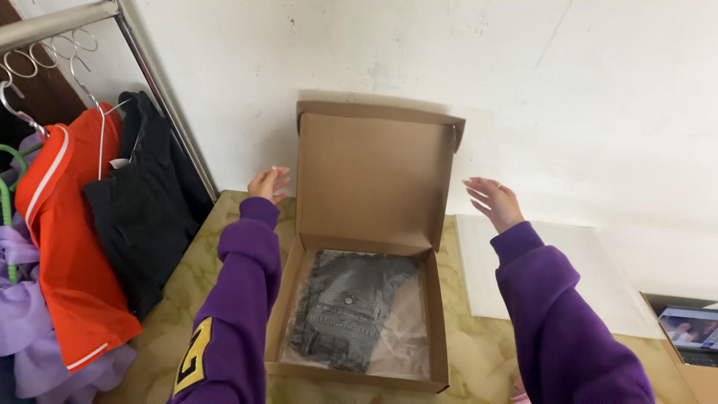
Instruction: Packing various clothing items into plastic bags and cardboard boxes, and hanging a pair of shorts on a clothing rack.
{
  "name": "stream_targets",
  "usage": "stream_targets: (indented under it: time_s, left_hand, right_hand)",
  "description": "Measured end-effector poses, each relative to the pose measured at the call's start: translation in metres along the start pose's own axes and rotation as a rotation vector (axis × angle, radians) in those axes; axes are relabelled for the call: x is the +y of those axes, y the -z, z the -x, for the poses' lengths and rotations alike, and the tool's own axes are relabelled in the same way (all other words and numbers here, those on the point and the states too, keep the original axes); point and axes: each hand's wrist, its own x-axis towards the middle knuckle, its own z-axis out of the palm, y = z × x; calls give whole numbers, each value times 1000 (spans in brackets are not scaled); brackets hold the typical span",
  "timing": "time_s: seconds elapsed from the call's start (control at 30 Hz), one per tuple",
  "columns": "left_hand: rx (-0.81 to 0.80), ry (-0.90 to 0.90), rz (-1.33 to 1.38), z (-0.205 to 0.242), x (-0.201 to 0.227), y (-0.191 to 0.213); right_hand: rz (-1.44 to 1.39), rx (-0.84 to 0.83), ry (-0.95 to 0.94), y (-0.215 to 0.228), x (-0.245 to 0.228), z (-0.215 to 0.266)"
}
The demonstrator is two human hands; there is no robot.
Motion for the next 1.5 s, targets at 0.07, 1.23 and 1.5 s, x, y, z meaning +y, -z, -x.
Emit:
stream_targets:
  time_s: [0.07, 1.23, 1.5]
  left_hand:
    - [-25, 3, 13, 15, 7, 1]
    - [57, 13, -1444, 217, -236, 27]
    - [66, 285, -1581, 227, -208, 13]
  right_hand:
    - [-35, 5, 3, 1, -2, 11]
    - [-317, 191, -92, 49, 104, 262]
    - [-297, 218, -111, 36, 103, 265]
